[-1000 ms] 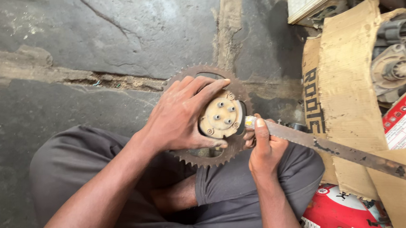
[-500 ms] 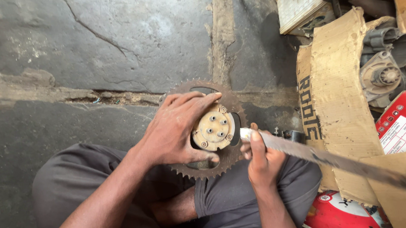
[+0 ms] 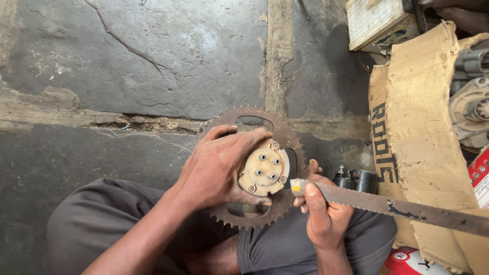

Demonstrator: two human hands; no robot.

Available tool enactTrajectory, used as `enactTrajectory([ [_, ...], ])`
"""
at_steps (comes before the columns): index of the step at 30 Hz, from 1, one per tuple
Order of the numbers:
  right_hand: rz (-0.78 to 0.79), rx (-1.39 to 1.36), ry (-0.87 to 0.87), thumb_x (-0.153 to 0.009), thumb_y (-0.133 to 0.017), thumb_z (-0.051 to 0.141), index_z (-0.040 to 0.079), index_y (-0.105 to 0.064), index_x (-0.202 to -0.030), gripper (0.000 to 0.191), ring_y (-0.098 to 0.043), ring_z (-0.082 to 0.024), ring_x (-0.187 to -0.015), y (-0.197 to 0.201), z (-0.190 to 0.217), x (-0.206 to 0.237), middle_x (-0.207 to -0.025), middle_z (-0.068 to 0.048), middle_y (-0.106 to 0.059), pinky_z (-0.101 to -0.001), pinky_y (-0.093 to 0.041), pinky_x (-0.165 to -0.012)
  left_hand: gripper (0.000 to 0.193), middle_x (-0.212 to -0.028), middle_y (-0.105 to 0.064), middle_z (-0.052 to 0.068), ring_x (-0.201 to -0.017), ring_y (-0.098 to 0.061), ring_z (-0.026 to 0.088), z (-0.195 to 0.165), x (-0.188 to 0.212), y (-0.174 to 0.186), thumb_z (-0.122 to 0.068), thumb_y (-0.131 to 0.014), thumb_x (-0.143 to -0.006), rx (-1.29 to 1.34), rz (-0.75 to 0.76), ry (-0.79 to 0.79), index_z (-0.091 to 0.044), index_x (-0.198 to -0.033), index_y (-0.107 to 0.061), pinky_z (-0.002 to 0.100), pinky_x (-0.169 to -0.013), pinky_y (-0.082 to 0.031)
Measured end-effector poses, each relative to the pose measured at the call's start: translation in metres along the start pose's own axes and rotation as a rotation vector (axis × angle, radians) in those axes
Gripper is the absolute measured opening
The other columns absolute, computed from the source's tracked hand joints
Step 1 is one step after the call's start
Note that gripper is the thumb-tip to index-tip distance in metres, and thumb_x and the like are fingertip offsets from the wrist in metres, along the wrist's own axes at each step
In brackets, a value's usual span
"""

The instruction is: The person sits on the workshop floor holding a motorcycle sprocket with a hub assembly, and repeatedly files the edge of the hub with a hacksaw blade, turning the assembly to work around it.

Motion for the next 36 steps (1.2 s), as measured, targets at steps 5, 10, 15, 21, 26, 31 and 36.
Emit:
enactTrajectory([
  [5, 0.029, -0.024, -0.014, -0.101, -0.060, 0.014, -0.008, -0.071, -0.095, 0.025, -0.062, -0.010, -0.063, -0.004, -0.009, -0.002, -0.078, -0.009, -0.069, -0.0229, -0.047, -0.055, 0.102, -0.125, -0.071, 0.006, -0.117, -0.067, 0.025, 0.003, -0.002, -0.002, -0.059, -0.091, -0.057, 0.011, 0.008, 0.028, -0.011, -0.139, -0.053, 0.048, -0.111, -0.041],
  [10, -0.125, -0.018, -0.033, -0.100, -0.059, 0.012, -0.009, -0.068, -0.097, 0.023, -0.060, -0.011, -0.059, -0.014, -0.025, 0.006, -0.070, -0.008, -0.066, -0.0242, -0.049, -0.054, 0.101, -0.124, -0.071, 0.007, -0.116, -0.068, 0.026, 0.005, -0.004, -0.004, -0.058, -0.091, -0.057, 0.005, 0.012, 0.023, -0.011, -0.138, -0.053, 0.049, -0.110, -0.041],
  [15, -0.268, -0.056, -0.013, -0.099, -0.057, 0.011, -0.011, -0.066, -0.095, 0.024, -0.056, -0.011, -0.052, -0.028, -0.025, 0.020, -0.063, -0.007, -0.061, -0.0251, -0.047, -0.050, 0.102, -0.126, -0.070, 0.007, -0.116, -0.067, 0.027, 0.003, -0.006, -0.004, -0.054, -0.092, -0.054, -0.005, 0.006, 0.035, -0.012, -0.138, -0.053, 0.048, -0.110, -0.042],
  [21, -0.283, -0.113, 0.009, -0.099, -0.054, 0.011, -0.011, -0.064, -0.090, 0.025, -0.054, -0.012, -0.052, -0.035, -0.018, 0.023, -0.064, -0.008, -0.058, -0.0262, -0.045, -0.050, 0.101, -0.125, -0.070, 0.007, -0.114, -0.068, 0.027, 0.003, -0.005, -0.005, -0.053, -0.092, -0.055, 0.003, 0.014, 0.052, -0.011, -0.138, -0.053, 0.048, -0.110, -0.043],
  [26, -0.270, -0.162, -0.044, -0.100, -0.053, 0.009, -0.009, -0.062, -0.087, 0.024, -0.054, -0.013, -0.052, -0.036, -0.020, 0.021, -0.064, -0.008, -0.057, -0.0281, -0.046, -0.049, 0.101, -0.126, -0.069, 0.009, -0.117, -0.067, 0.028, 0.004, -0.004, -0.005, -0.053, -0.092, -0.056, 0.002, -0.003, 0.012, -0.009, -0.139, -0.053, 0.048, -0.109, -0.043],
  [31, -0.255, -0.163, -0.073, -0.098, -0.053, 0.009, -0.010, -0.061, -0.087, 0.023, -0.053, -0.014, -0.051, -0.034, -0.021, 0.021, -0.063, -0.008, -0.057, -0.0287, -0.045, -0.048, 0.101, -0.127, -0.070, 0.009, -0.116, -0.067, 0.029, 0.001, -0.005, -0.005, -0.052, -0.092, -0.056, 0.011, -0.008, 0.007, -0.009, -0.139, -0.053, 0.047, -0.108, -0.044],
  [36, -0.291, -0.240, -0.040, -0.096, -0.054, 0.008, -0.010, -0.061, -0.088, 0.022, -0.049, -0.012, -0.049, -0.035, -0.021, 0.020, -0.062, -0.008, -0.055, -0.0289, -0.044, -0.047, 0.099, -0.124, -0.070, 0.009, -0.117, -0.068, 0.028, 0.000, -0.005, -0.003, -0.052, -0.092, -0.058, 0.022, -0.007, 0.006, -0.009, -0.139, -0.053, 0.047, -0.108, -0.045],
])
Point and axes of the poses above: each hand's wrist, its own x-axis away from the middle knuckle, its own y-axis out of the back of the hand, z = x × y, the point moved 3 cm from there along -x, towards the middle knuckle
